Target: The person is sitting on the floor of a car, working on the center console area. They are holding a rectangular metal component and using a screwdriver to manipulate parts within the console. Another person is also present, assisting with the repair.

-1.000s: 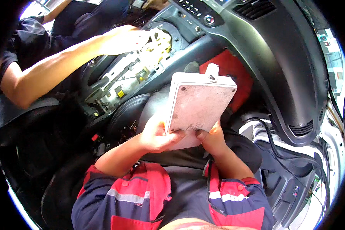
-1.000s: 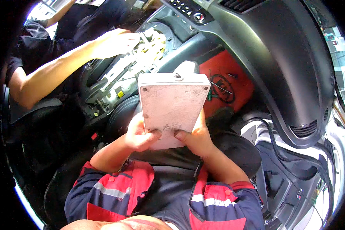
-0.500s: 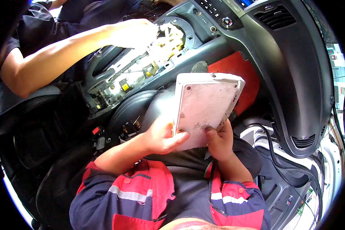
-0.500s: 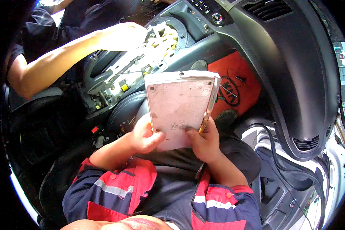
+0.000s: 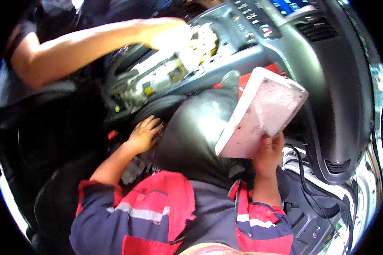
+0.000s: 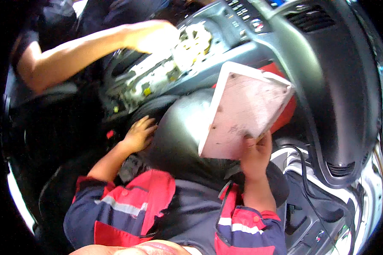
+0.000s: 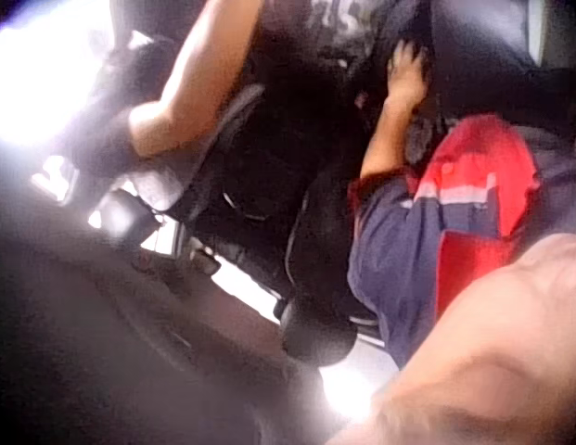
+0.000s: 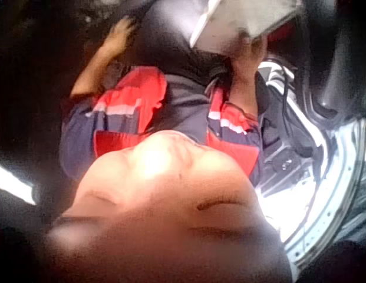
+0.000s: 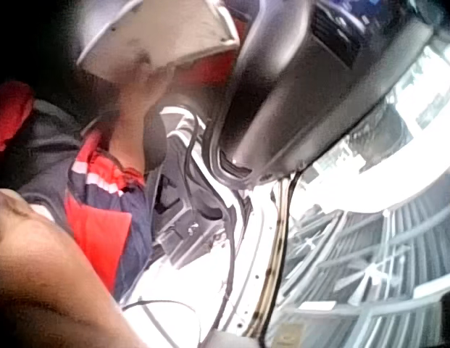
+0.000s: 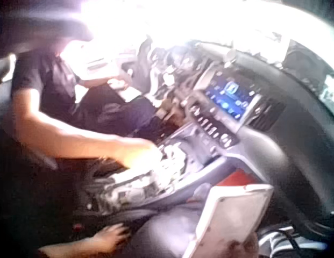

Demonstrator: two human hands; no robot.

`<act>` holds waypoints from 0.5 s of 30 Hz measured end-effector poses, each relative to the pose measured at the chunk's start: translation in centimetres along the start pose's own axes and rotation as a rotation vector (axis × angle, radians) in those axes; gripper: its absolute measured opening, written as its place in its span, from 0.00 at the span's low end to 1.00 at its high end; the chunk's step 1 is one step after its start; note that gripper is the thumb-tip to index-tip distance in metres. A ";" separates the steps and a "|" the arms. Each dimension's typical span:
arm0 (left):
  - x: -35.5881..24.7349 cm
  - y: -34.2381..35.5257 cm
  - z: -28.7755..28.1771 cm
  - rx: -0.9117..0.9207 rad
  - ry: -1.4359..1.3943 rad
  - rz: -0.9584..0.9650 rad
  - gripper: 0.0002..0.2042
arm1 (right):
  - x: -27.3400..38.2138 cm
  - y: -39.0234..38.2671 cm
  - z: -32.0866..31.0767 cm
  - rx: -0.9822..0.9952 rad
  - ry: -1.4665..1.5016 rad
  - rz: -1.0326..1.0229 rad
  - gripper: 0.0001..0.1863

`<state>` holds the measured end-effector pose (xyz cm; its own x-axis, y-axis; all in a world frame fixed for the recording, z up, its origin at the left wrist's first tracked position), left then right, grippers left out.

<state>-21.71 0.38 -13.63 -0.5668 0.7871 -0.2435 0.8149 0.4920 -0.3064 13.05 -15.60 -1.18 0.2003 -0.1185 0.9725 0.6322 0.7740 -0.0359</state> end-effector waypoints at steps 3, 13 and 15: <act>-0.1 -3.6 5.1 0.028 -0.079 -0.006 0.26 | 0.2 -0.6 1.1 0.059 -0.020 0.057 0.30; -1.7 -9.4 8.6 0.022 -0.166 -0.281 0.15 | 0.1 -1.3 5.9 0.400 -0.065 0.126 0.29; -1.7 -9.7 8.8 -0.051 -0.177 -0.270 0.15 | 0.3 -1.3 6.3 0.412 -0.033 0.133 0.30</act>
<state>-29.71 -8.98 -18.41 -0.7722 0.5506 -0.3171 0.6344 0.6962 -0.3361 7.56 -12.75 0.62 0.2313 0.0139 0.9728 0.2498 0.9655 -0.0732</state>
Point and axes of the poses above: each hand's wrist, its own y-axis towards the middle knuckle, its own z-axis out of the palm, x = y × z, the point moved 3 cm from there along y, towards the middle knuckle, and after that the axes turned 10 degrees about y, right-handed, at the moved point
